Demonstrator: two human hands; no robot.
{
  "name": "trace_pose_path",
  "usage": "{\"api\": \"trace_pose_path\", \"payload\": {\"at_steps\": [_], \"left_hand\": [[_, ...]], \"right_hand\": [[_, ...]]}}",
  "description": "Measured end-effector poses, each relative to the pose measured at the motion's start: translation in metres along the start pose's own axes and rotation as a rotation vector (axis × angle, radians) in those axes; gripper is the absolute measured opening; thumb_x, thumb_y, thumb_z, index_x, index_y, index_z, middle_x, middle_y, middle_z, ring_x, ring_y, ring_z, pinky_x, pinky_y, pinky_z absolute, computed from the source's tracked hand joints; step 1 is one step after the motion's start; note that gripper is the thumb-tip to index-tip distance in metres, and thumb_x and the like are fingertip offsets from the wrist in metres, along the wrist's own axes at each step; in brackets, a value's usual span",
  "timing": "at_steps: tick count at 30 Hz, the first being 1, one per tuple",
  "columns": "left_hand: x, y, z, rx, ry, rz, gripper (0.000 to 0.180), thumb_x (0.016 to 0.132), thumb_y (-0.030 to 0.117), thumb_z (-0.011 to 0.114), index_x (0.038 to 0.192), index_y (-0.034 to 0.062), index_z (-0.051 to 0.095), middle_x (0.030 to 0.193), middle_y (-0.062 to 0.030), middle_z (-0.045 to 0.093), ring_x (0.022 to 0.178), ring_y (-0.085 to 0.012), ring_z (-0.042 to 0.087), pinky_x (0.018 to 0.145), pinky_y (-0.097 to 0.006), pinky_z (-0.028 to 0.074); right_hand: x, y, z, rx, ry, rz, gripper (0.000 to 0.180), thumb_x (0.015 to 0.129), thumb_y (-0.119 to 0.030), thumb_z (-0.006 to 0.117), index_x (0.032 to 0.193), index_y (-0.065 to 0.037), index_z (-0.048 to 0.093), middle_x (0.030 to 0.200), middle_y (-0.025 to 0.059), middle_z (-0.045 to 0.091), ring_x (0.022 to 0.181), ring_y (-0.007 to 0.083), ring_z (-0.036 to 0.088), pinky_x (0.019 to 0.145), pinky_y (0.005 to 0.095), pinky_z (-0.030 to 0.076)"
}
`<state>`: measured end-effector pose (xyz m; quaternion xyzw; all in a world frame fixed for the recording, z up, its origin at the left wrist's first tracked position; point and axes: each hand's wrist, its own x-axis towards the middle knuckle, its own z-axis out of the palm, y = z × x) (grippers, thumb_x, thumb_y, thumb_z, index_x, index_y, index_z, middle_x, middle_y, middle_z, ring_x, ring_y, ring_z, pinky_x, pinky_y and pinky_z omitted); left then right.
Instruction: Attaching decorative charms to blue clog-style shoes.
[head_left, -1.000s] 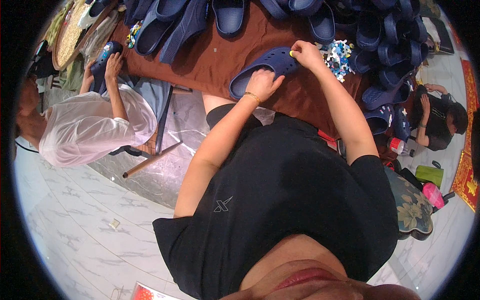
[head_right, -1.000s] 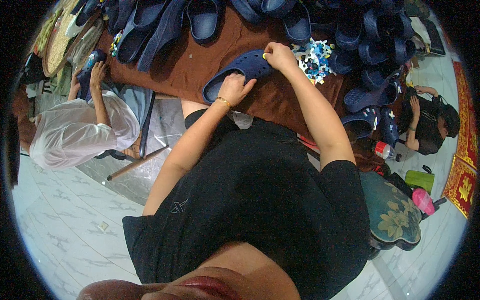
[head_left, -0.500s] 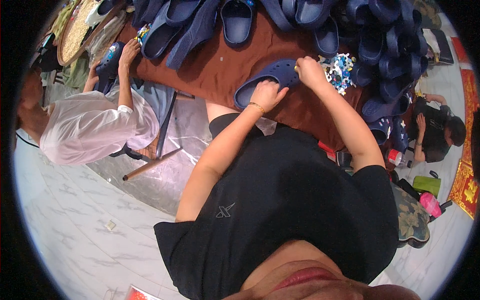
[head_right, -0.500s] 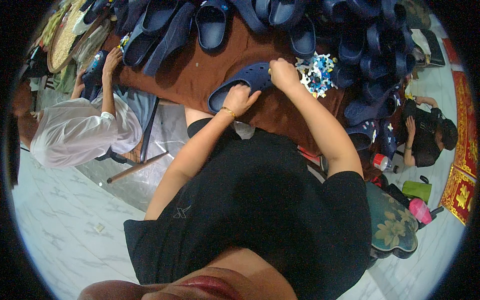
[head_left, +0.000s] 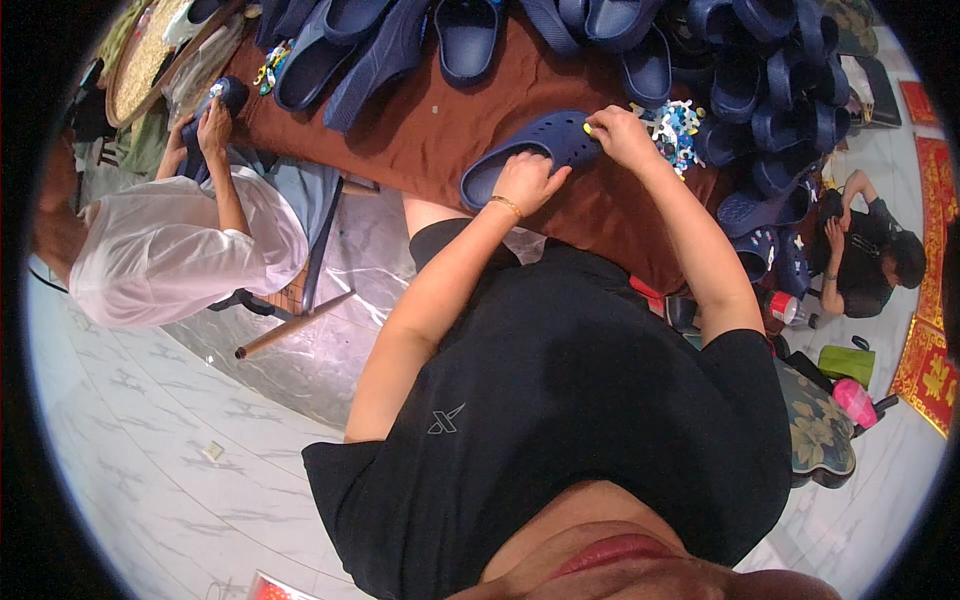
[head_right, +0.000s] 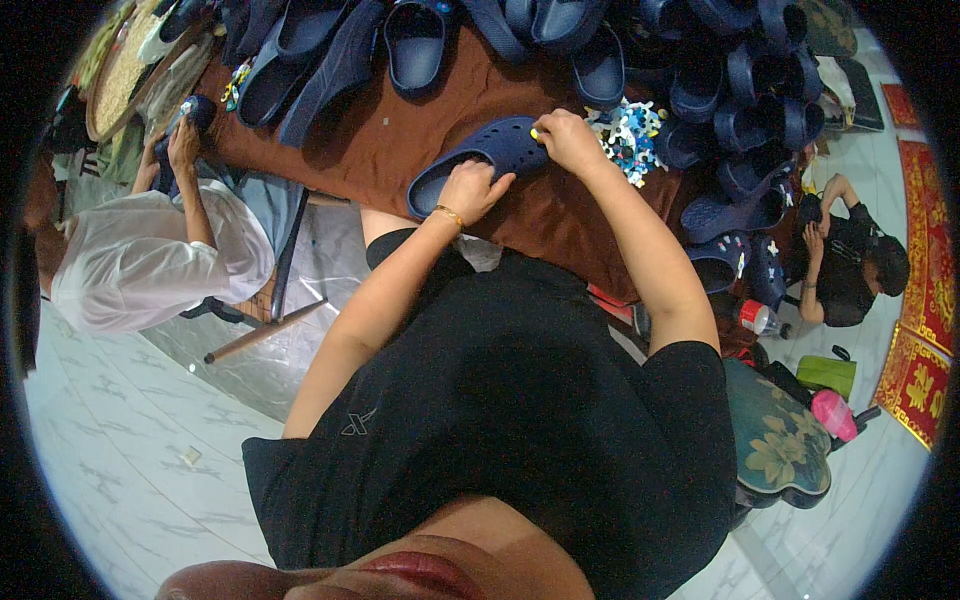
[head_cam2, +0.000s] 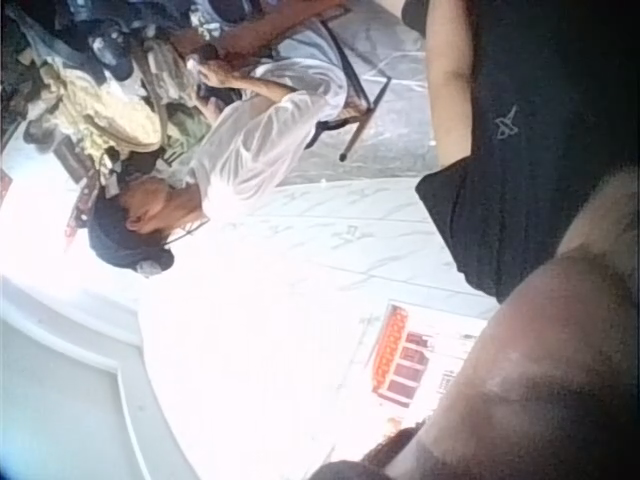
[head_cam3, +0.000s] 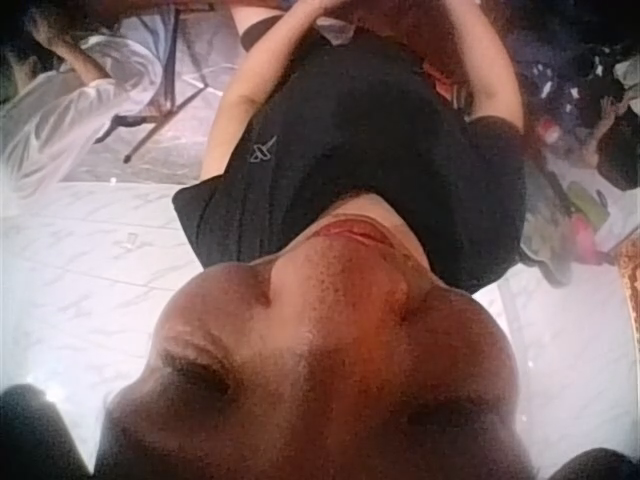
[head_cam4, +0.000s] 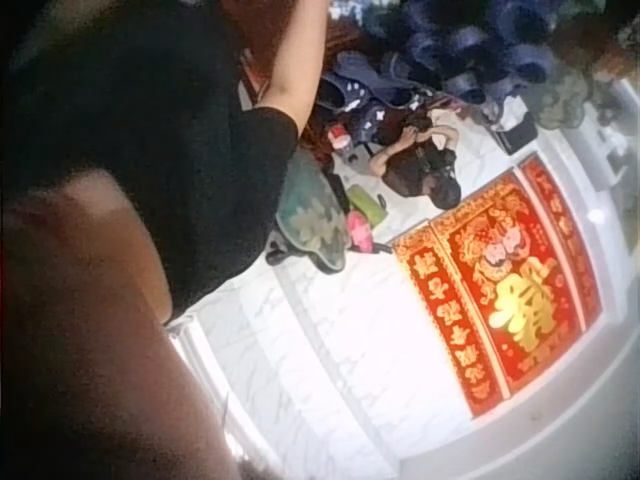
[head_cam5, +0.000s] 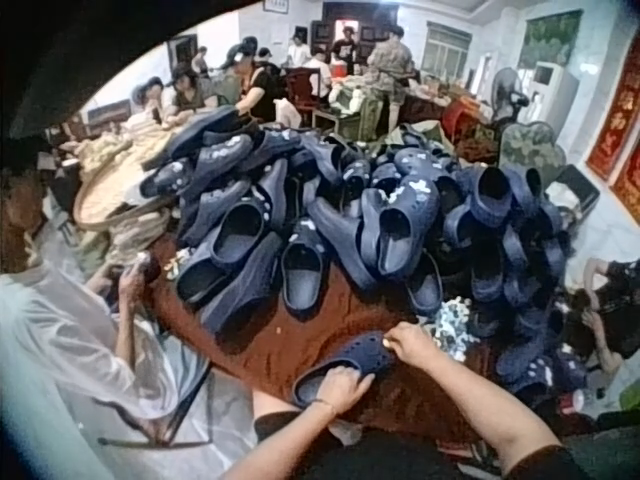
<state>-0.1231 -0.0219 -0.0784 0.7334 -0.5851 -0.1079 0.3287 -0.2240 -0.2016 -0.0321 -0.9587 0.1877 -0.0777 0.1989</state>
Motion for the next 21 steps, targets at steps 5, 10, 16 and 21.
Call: {"api": "trace_pose_path", "payload": {"at_steps": [5, 10, 16, 21], "left_hand": [[0.005, -0.002, -0.007, -0.003, 0.019, -0.003, 0.044, 0.082, 0.037, 0.050, 0.059, -0.0007, 0.055, 0.065, -0.0193, 0.055, 0.067, -0.0352, 0.053, 0.064, -0.043, 0.041], [0.002, -0.002, -0.008, -0.022, -0.032, -0.059, 0.035, 0.076, 0.032, 0.052, 0.060, 0.0023, 0.061, 0.065, -0.0184, 0.059, 0.064, -0.0338, 0.058, 0.061, -0.044, 0.045], [-0.005, 0.009, 0.001, -0.041, -0.051, -0.026, 0.039, 0.081, 0.036, 0.048, 0.064, 0.0024, 0.059, 0.069, -0.0176, 0.058, 0.069, -0.0333, 0.055, 0.066, -0.043, 0.044], [-0.005, 0.012, -0.014, -0.076, -0.126, -0.070, 0.041, 0.084, 0.036, 0.044, 0.070, -0.0004, 0.058, 0.076, -0.0189, 0.058, 0.077, -0.0338, 0.054, 0.072, -0.043, 0.041]], "right_hand": [[0.020, -0.012, 0.008, -0.139, -0.045, 0.138, 0.012, 0.069, -0.011, 0.060, 0.078, -0.004, 0.063, 0.081, 0.0184, 0.059, 0.080, 0.0332, 0.057, 0.073, 0.0420, 0.045], [0.038, -0.016, 0.013, -0.212, -0.091, 0.172, 0.018, 0.059, -0.020, 0.067, 0.066, -0.005, 0.059, 0.074, 0.0153, 0.059, 0.071, 0.0331, 0.057, 0.064, 0.0431, 0.045], [0.028, 0.025, 0.014, -0.021, -0.203, 0.389, 0.030, 0.053, -0.010, 0.074, 0.077, -0.005, 0.058, 0.074, 0.0083, 0.060, 0.070, 0.0204, 0.056, 0.067, 0.0311, 0.045], [0.004, 0.043, 0.023, 0.488, -0.119, 0.474, 0.035, 0.062, -0.016, 0.075, 0.090, -0.001, 0.059, 0.078, 0.0044, 0.059, 0.071, 0.0123, 0.054, 0.067, 0.0252, 0.045]]}}
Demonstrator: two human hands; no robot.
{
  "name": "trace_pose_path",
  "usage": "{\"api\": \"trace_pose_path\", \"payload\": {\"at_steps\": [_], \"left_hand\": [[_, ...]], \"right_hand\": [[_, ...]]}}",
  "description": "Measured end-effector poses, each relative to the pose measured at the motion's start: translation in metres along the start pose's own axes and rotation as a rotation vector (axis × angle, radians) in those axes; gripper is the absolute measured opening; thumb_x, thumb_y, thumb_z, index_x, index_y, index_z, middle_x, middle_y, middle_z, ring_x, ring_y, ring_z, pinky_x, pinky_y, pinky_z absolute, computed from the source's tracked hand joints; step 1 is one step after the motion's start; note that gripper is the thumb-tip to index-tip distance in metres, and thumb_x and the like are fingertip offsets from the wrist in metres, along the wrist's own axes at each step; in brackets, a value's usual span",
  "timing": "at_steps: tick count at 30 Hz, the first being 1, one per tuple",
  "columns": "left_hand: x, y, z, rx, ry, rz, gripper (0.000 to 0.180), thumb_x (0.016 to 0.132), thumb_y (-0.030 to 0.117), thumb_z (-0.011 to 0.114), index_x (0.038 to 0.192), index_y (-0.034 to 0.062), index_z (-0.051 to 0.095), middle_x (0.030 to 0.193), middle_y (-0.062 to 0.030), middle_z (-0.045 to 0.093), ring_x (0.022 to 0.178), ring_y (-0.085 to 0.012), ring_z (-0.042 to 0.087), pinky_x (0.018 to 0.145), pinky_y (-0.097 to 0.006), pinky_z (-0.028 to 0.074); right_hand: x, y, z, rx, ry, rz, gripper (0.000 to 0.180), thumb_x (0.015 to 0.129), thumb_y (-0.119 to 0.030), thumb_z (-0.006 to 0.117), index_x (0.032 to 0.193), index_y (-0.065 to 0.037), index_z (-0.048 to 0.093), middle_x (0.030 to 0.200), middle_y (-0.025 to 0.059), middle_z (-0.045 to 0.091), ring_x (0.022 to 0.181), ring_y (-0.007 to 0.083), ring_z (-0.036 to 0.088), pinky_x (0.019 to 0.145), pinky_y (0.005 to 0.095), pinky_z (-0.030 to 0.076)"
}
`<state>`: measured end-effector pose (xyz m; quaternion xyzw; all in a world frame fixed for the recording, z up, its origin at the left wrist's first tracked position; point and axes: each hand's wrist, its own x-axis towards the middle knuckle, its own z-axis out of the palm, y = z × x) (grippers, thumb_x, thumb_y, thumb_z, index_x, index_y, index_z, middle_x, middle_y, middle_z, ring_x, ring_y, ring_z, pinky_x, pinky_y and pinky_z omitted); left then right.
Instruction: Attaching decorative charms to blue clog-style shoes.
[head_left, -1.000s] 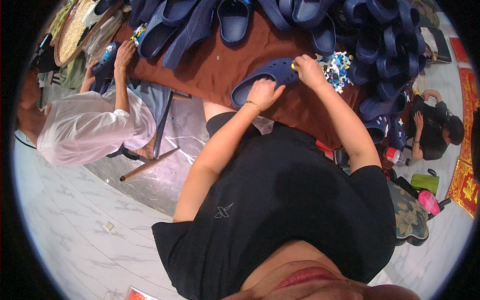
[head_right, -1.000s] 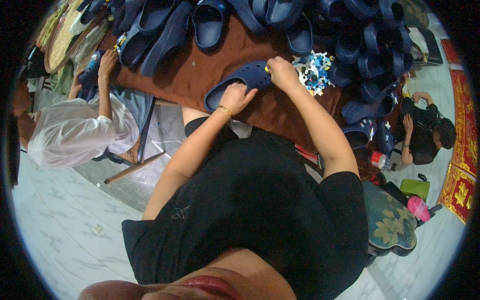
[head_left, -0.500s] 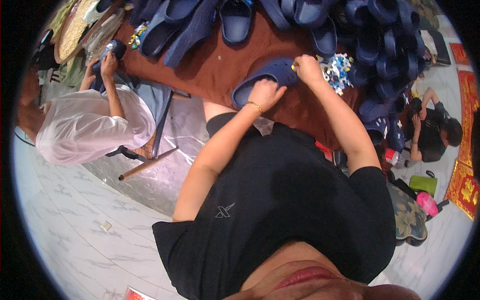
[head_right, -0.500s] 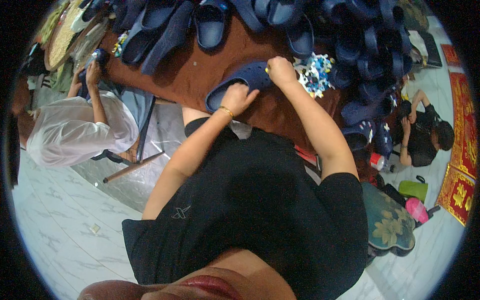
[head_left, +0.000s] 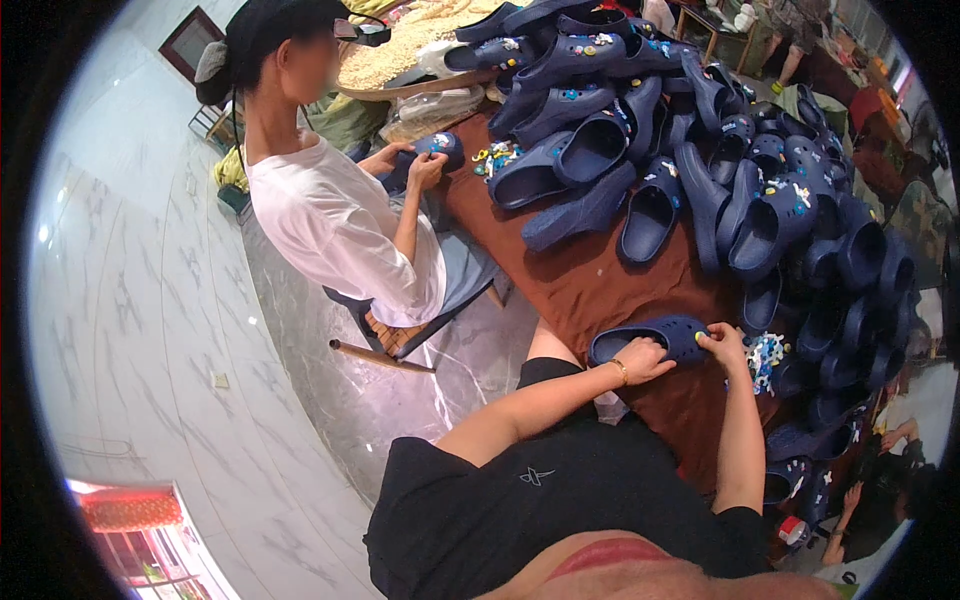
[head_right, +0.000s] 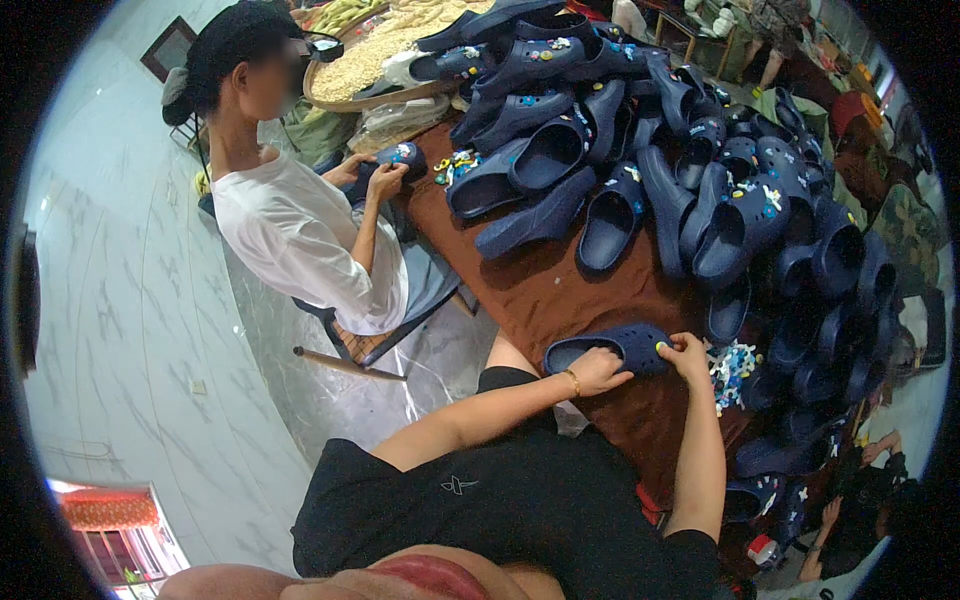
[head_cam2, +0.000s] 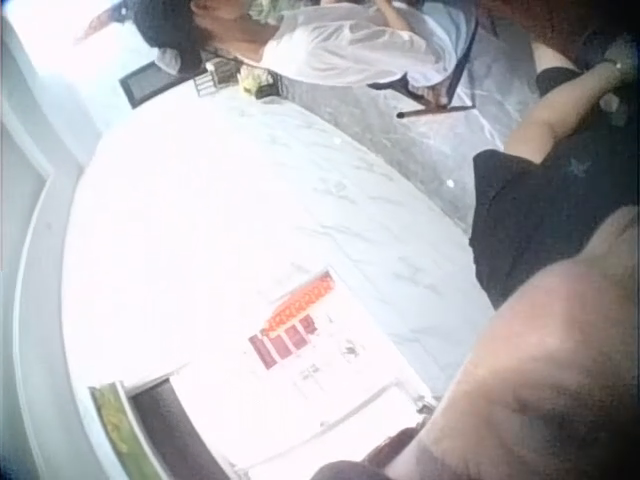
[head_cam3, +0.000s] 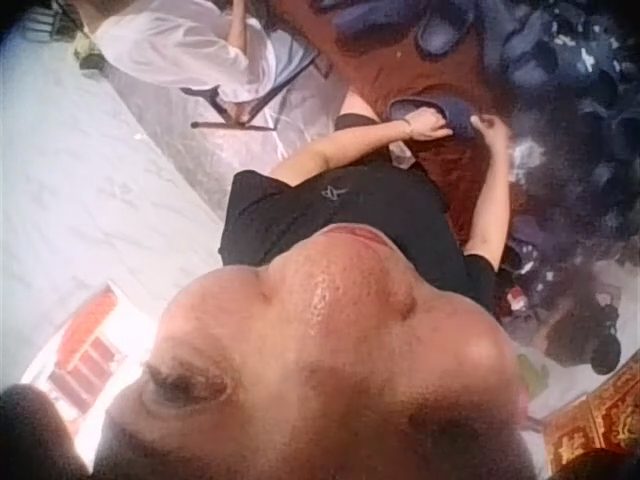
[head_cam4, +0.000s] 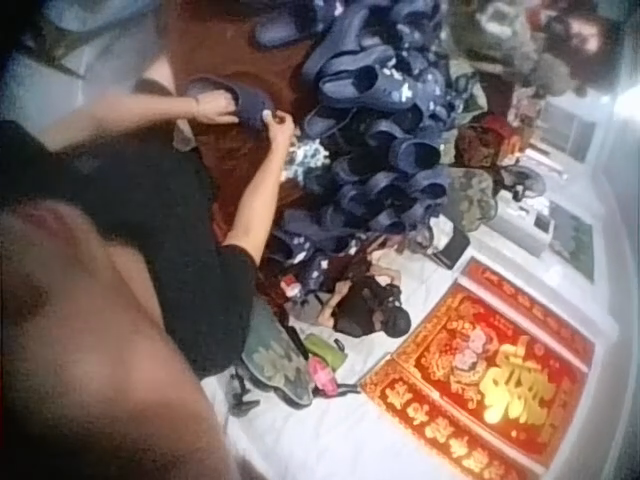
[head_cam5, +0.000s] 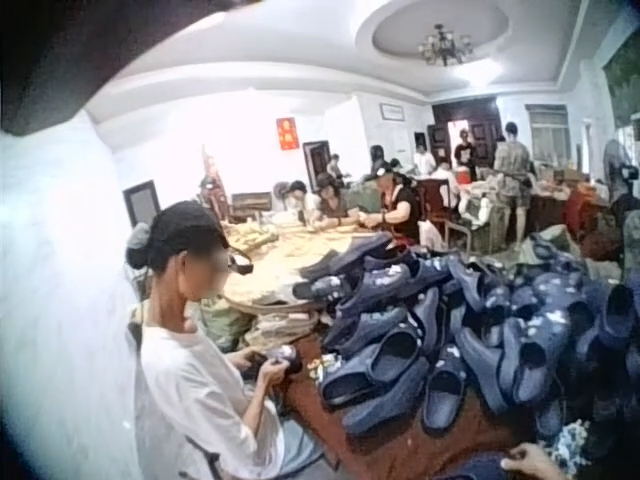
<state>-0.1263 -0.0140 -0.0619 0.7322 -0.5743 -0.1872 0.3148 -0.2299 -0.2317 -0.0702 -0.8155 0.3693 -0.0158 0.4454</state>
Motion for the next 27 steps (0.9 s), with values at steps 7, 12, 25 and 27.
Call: {"api": "trace_pose_path", "payload": {"at_steps": [7, 12, 25, 27], "left_hand": [[0.005, -0.009, 0.006, 0.015, 0.112, 0.063, 0.043, 0.084, 0.036, 0.046, 0.066, -0.0012, 0.057, 0.070, -0.0195, 0.056, 0.072, -0.0354, 0.053, 0.067, -0.043, 0.041], [0.003, -0.005, 0.006, 0.011, 0.059, 0.034, 0.043, 0.084, 0.036, 0.046, 0.066, -0.0015, 0.057, 0.072, -0.0202, 0.057, 0.072, -0.0357, 0.053, 0.067, -0.043, 0.041], [0.003, -0.004, 0.003, 0.027, -0.001, 0.001, 0.043, 0.084, 0.037, 0.044, 0.069, -0.0012, 0.058, 0.074, -0.0202, 0.057, 0.075, -0.0362, 0.054, 0.070, -0.044, 0.041], [0.002, -0.005, 0.004, 0.030, 0.012, 0.007, 0.043, 0.084, 0.037, 0.044, 0.069, -0.0011, 0.058, 0.073, -0.0200, 0.057, 0.075, -0.0360, 0.054, 0.070, -0.044, 0.041]], "right_hand": [[-0.031, 0.000, -0.019, -0.260, 0.417, -0.089, 0.036, 0.070, -0.025, 0.067, 0.093, 0.001, 0.057, 0.085, 0.0153, 0.058, 0.079, 0.0286, 0.057, 0.071, 0.0358, 0.045], [-0.048, 0.001, -0.028, -0.644, 0.510, 0.206, 0.033, 0.070, -0.022, 0.064, 0.094, -0.002, 0.056, 0.088, 0.0191, 0.056, 0.087, 0.0350, 0.054, 0.075, 0.0431, 0.044], [-0.058, -0.009, -0.024, -0.663, 0.317, 0.231, 0.029, 0.069, -0.016, 0.065, 0.093, -0.002, 0.055, 0.096, 0.0184, 0.054, 0.090, 0.0348, 0.055, 0.075, 0.0433, 0.045], [-0.060, -0.010, -0.022, -0.712, 0.314, 0.186, 0.035, 0.068, -0.018, 0.068, 0.096, -0.002, 0.054, 0.098, 0.0189, 0.054, 0.091, 0.0348, 0.054, 0.076, 0.0422, 0.045]]}}
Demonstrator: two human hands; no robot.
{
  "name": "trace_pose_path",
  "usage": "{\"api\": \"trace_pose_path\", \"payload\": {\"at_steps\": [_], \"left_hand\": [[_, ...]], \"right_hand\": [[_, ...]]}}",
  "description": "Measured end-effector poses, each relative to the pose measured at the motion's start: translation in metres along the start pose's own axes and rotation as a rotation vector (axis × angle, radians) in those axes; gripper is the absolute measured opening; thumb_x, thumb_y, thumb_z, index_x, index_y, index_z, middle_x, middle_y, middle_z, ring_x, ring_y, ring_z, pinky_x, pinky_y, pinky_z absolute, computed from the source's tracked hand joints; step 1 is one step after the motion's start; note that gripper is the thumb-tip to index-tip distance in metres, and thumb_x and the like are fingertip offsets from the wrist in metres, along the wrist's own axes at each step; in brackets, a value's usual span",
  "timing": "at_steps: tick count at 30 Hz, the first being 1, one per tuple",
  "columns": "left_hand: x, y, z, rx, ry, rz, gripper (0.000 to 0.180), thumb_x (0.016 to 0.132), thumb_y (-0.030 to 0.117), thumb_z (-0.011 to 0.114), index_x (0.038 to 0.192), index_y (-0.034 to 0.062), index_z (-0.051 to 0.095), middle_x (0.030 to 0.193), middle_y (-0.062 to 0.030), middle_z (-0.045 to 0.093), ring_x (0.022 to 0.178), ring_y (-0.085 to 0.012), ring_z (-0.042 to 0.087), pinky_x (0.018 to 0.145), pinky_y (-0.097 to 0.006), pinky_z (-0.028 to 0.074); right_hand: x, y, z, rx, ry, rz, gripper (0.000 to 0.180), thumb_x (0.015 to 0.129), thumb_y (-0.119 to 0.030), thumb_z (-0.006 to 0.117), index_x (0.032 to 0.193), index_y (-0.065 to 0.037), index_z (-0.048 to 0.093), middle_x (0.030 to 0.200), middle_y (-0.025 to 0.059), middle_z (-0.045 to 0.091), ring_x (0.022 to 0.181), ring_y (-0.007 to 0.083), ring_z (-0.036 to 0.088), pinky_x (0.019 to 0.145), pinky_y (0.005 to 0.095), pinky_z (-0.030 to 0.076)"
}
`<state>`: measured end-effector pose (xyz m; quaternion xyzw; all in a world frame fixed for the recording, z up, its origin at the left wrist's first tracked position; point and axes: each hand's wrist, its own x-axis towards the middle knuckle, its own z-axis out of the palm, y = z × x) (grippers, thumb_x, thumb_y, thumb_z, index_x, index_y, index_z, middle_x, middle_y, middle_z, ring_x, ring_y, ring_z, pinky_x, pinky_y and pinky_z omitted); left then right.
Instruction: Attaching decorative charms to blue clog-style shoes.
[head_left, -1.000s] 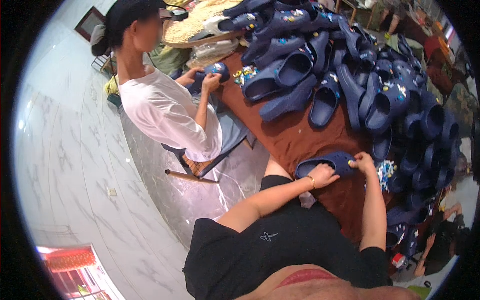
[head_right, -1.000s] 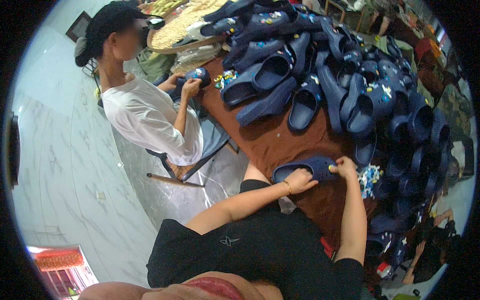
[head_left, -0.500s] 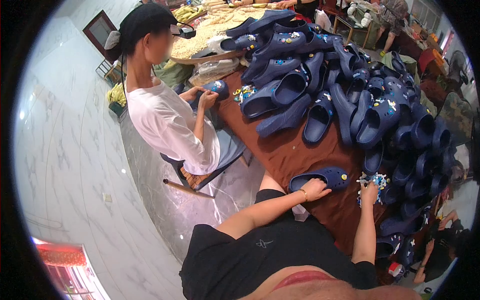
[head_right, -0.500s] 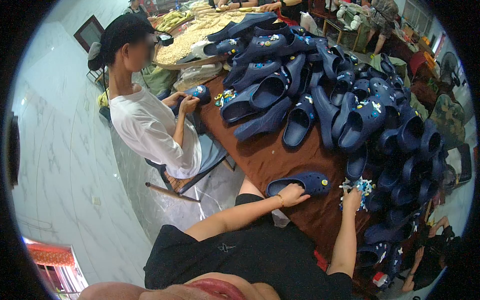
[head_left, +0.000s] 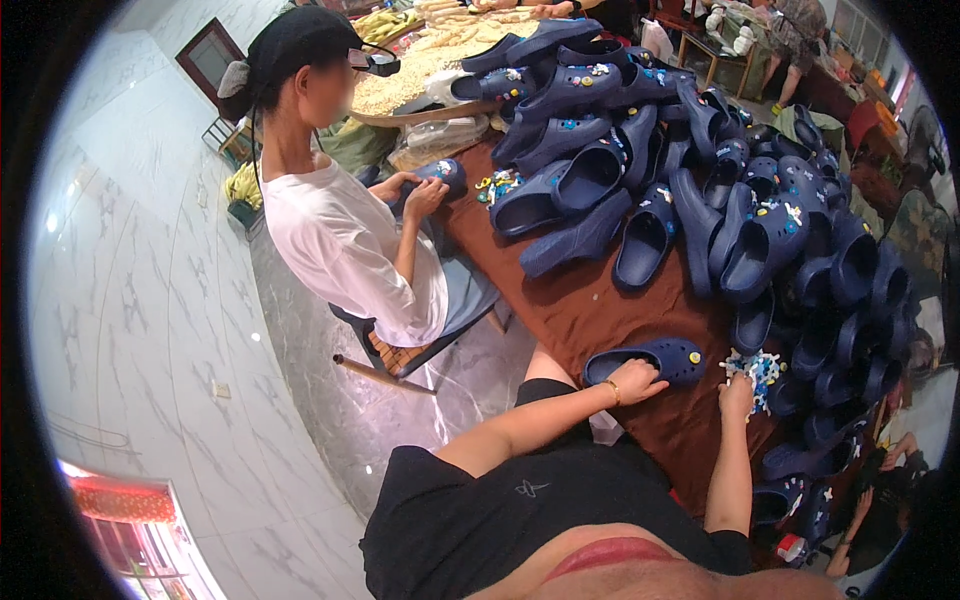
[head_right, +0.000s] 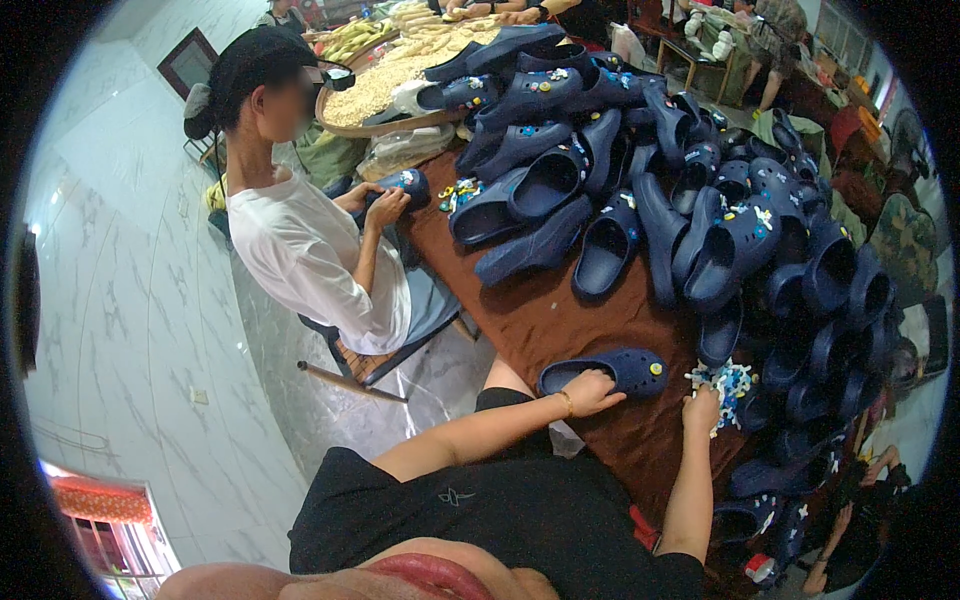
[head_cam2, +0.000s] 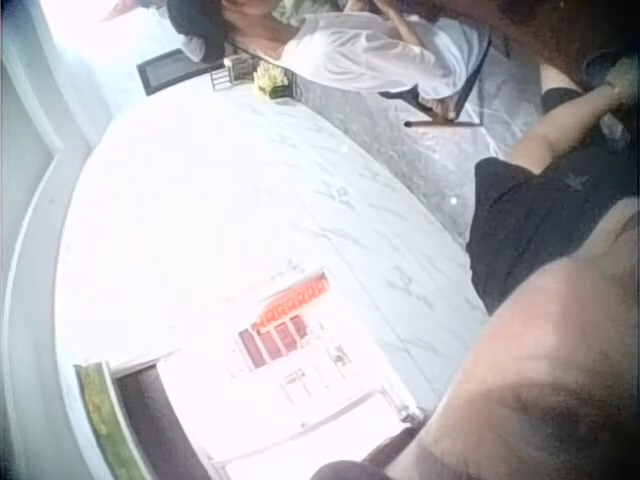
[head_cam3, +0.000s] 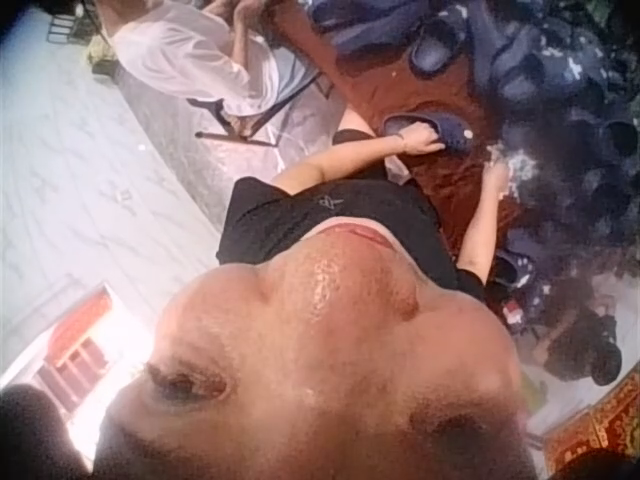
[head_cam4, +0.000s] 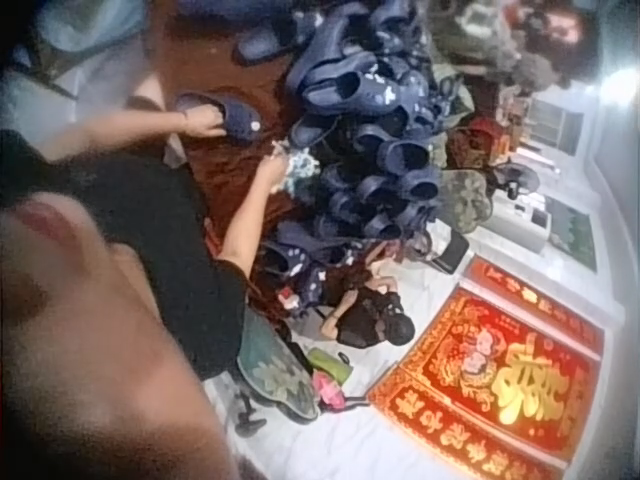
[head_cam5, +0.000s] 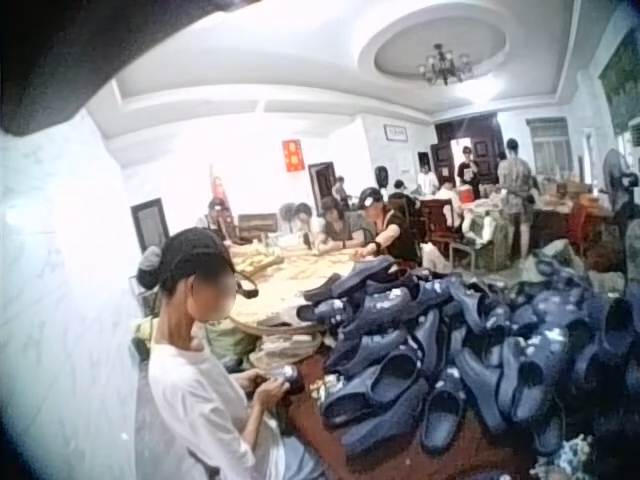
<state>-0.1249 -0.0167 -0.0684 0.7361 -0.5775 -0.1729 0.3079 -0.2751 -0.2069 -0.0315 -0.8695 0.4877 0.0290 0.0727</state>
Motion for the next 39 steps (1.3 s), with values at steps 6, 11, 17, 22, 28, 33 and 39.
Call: {"api": "trace_pose_path", "payload": {"at_steps": [6, 11, 17, 22, 28, 33, 39], "left_hand": [[0.000, 0.001, 0.000, 0.002, 0.013, -0.004, 0.043, 0.084, 0.037, 0.045, 0.067, -0.0004, 0.058, 0.072, -0.0192, 0.057, 0.074, -0.0348, 0.054, 0.069, -0.043, 0.041], [0.000, 0.002, 0.001, 0.005, 0.010, 0.009, 0.042, 0.084, 0.037, 0.045, 0.069, -0.0004, 0.058, 0.075, -0.0187, 0.058, 0.076, -0.0343, 0.054, 0.070, -0.043, 0.041], [-0.002, 0.003, -0.005, 0.014, -0.009, -0.010, 0.042, 0.084, 0.036, 0.044, 0.070, -0.0007, 0.058, 0.077, -0.0197, 0.058, 0.077, -0.0346, 0.054, 0.071, -0.042, 0.041], [0.000, 0.004, -0.006, 0.011, -0.016, -0.011, 0.042, 0.084, 0.037, 0.045, 0.070, -0.0007, 0.058, 0.076, -0.0199, 0.058, 0.077, -0.0348, 0.054, 0.071, -0.043, 0.042], [-0.002, 0.003, 0.000, 0.021, -0.004, -0.015, 0.042, 0.084, 0.037, 0.045, 0.069, -0.0003, 0.058, 0.074, -0.0195, 0.057, 0.076, -0.0348, 0.054, 0.070, -0.042, 0.042], [-0.002, 0.002, 0.001, 0.010, -0.011, -0.008, 0.042, 0.084, 0.036, 0.044, 0.069, 0.0003, 0.058, 0.074, -0.0191, 0.057, 0.075, -0.0346, 0.053, 0.070, -0.043, 0.041], [0.002, -0.001, -0.001, 0.002, 0.000, -0.009, 0.041, 0.084, 0.036, 0.045, 0.069, 0.0002, 0.058, 0.075, -0.0192, 0.057, 0.077, -0.0346, 0.053, 0.071, -0.043, 0.041]], "right_hand": [[-0.004, -0.007, -0.001, -0.018, 0.033, 0.035, 0.038, 0.069, -0.020, 0.068, 0.101, -0.004, 0.053, 0.096, 0.0178, 0.053, 0.089, 0.0342, 0.055, 0.075, 0.0410, 0.046], [0.006, 0.008, 0.015, -0.004, 0.027, 0.035, 0.035, 0.069, -0.020, 0.068, 0.096, -0.003, 0.053, 0.095, 0.0185, 0.053, 0.088, 0.0350, 0.055, 0.074, 0.0420, 0.046], [-0.003, -0.002, 0.005, 0.026, 0.035, 0.069, 0.039, 0.068, -0.022, 0.069, 0.098, -0.002, 0.053, 0.096, 0.0198, 0.053, 0.086, 0.0363, 0.056, 0.073, 0.0425, 0.046], [-0.004, -0.002, 0.006, 0.056, 0.024, 0.168, 0.042, 0.066, -0.022, 0.071, 0.098, -0.001, 0.053, 0.097, 0.0209, 0.054, 0.088, 0.0372, 0.056, 0.075, 0.0434, 0.046], [-0.003, 0.003, 0.007, 0.080, -0.021, 0.140, 0.036, 0.066, -0.018, 0.069, 0.093, -0.001, 0.054, 0.097, 0.0190, 0.054, 0.087, 0.0371, 0.055, 0.075, 0.0438, 0.045], [0.008, -0.002, 0.007, 0.157, 0.116, 0.104, 0.041, 0.071, -0.018, 0.065, 0.105, -0.004, 0.047, 0.102, 0.0198, 0.051, 0.093, 0.0377, 0.051, 0.078, 0.0428, 0.043], [0.024, -0.003, 0.018, 0.060, 0.088, -0.033, 0.037, 0.072, -0.020, 0.064, 0.102, -0.003, 0.049, 0.100, 0.0194, 0.052, 0.089, 0.0369, 0.053, 0.073, 0.0431, 0.045]]}}
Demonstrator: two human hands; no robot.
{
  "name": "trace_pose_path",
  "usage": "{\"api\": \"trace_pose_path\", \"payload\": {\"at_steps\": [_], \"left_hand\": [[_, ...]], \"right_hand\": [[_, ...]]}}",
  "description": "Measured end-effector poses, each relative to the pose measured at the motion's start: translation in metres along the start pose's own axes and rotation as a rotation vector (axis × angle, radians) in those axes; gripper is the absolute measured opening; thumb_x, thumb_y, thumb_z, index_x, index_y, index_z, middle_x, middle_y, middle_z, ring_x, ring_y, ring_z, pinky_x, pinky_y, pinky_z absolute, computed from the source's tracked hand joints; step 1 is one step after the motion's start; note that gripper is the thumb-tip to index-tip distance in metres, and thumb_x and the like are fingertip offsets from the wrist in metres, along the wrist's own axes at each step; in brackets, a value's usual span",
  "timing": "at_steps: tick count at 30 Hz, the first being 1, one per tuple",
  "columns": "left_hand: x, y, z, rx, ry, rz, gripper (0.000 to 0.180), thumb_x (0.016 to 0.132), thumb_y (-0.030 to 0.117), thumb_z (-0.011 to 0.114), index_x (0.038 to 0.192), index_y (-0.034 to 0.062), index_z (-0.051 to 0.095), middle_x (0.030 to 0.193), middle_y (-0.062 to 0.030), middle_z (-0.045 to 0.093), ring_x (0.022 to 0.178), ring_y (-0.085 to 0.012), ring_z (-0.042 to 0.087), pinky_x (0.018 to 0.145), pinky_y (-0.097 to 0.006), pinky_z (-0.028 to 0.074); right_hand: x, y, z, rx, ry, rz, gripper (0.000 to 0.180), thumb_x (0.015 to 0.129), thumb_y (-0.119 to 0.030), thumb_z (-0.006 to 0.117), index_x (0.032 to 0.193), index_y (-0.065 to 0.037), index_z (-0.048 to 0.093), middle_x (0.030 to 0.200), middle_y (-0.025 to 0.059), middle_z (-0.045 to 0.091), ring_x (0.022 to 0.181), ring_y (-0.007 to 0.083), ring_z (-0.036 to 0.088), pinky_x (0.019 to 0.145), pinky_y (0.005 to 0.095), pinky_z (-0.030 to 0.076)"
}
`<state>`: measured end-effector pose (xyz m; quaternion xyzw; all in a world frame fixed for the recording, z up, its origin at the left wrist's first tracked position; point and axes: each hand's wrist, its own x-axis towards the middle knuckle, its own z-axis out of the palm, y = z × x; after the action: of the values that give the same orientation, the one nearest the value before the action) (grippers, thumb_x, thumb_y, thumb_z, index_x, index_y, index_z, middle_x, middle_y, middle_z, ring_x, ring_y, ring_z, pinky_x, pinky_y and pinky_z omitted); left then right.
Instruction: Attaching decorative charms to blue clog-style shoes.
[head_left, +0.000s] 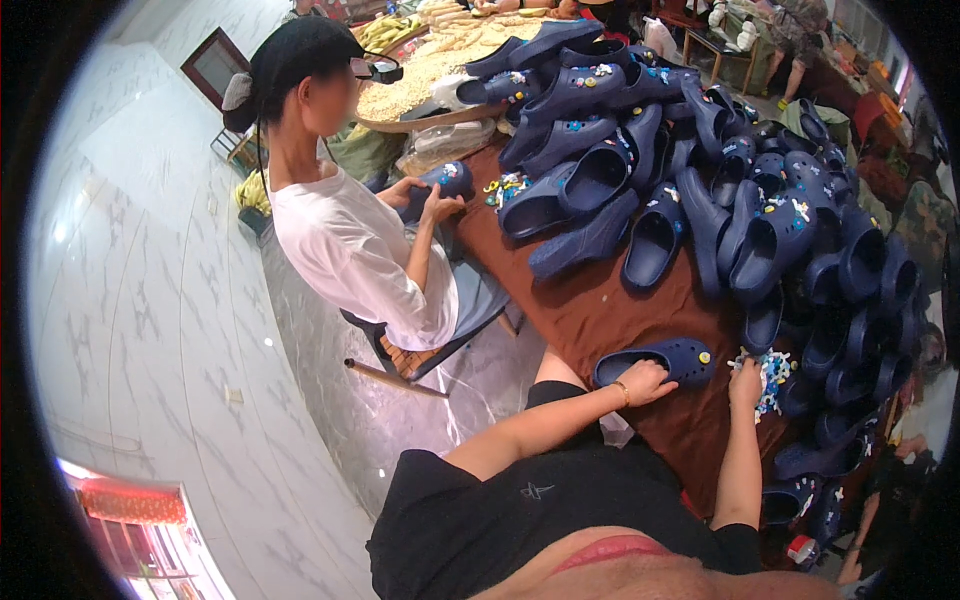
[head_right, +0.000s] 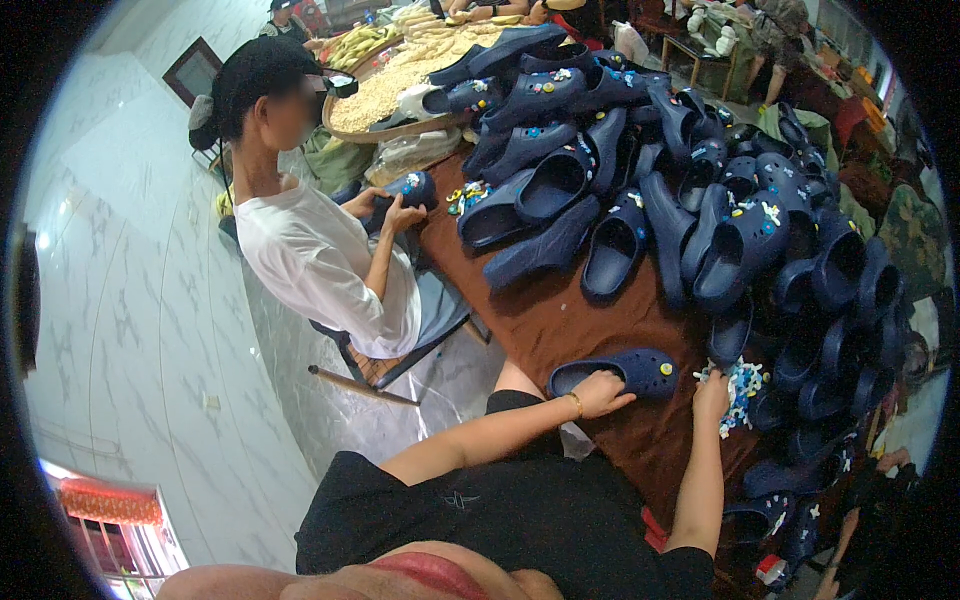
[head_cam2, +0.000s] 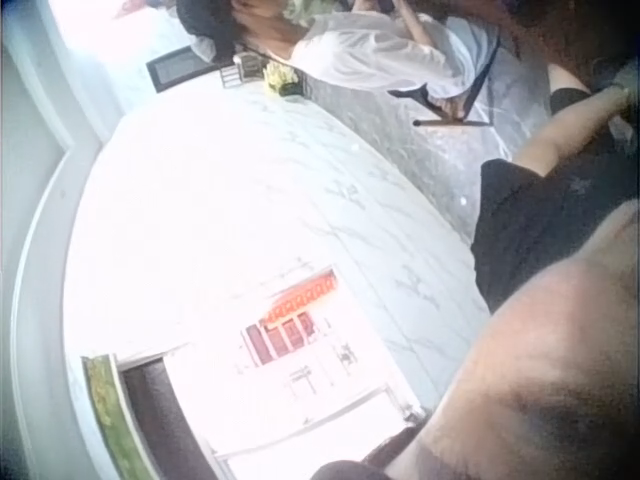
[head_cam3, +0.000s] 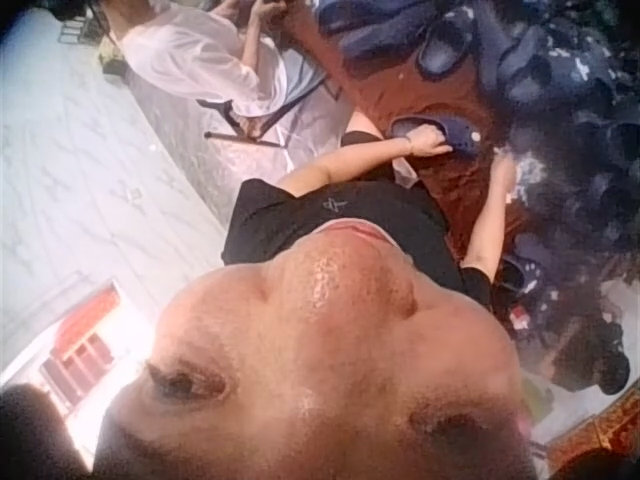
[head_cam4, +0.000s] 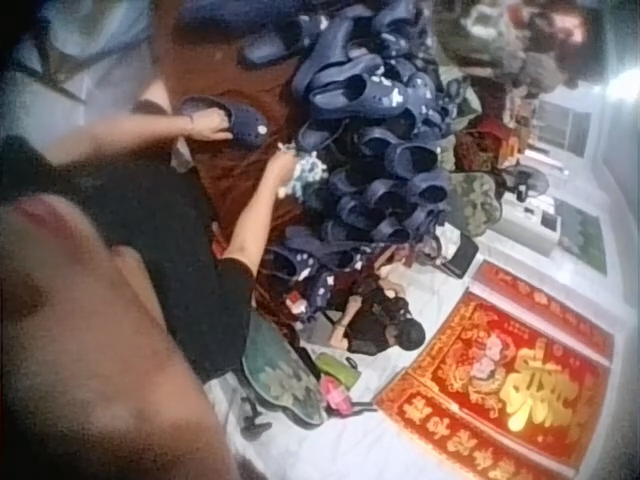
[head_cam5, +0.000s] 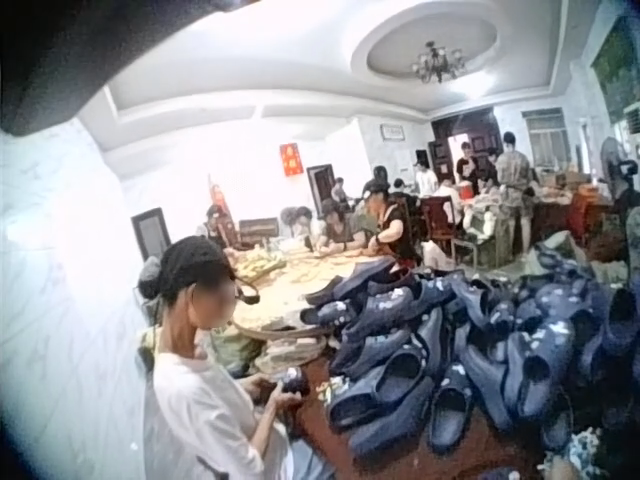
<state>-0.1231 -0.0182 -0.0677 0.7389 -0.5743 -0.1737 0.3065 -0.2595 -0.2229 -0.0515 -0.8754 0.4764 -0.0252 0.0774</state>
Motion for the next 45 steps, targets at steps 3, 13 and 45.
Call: {"api": "trace_pose_path", "payload": {"at_steps": [3, 13, 45], "left_hand": [[-0.003, 0.004, 0.005, -0.011, 0.022, 0.000, 0.041, 0.084, 0.036, 0.046, 0.068, -0.0003, 0.057, 0.074, -0.0195, 0.057, 0.075, -0.0351, 0.053, 0.070, -0.043, 0.041], [-0.001, 0.000, 0.002, 0.000, 0.008, 0.014, 0.041, 0.084, 0.036, 0.045, 0.069, -0.0005, 0.058, 0.075, -0.0195, 0.058, 0.074, -0.0353, 0.054, 0.069, -0.044, 0.041], [-0.005, 0.005, -0.002, 0.021, -0.034, -0.011, 0.042, 0.084, 0.036, 0.044, 0.070, -0.0011, 0.058, 0.075, -0.0209, 0.058, 0.075, -0.0356, 0.054, 0.070, -0.043, 0.042]], "right_hand": [[0.005, 0.001, -0.003, -0.011, 0.042, -0.020, 0.034, 0.073, -0.021, 0.064, 0.097, -0.001, 0.051, 0.093, 0.0185, 0.054, 0.082, 0.0366, 0.056, 0.070, 0.0435, 0.046], [0.003, 0.002, 0.003, 0.034, 0.058, 0.039, 0.028, 0.073, -0.019, 0.062, 0.089, 0.001, 0.052, 0.088, 0.0205, 0.058, 0.083, 0.0377, 0.056, 0.070, 0.0449, 0.045], [0.014, 0.005, 0.002, 0.065, 0.088, 0.189, 0.030, 0.074, -0.025, 0.062, 0.081, 0.003, 0.058, 0.087, 0.0198, 0.058, 0.079, 0.0373, 0.057, 0.067, 0.0456, 0.045]]}}
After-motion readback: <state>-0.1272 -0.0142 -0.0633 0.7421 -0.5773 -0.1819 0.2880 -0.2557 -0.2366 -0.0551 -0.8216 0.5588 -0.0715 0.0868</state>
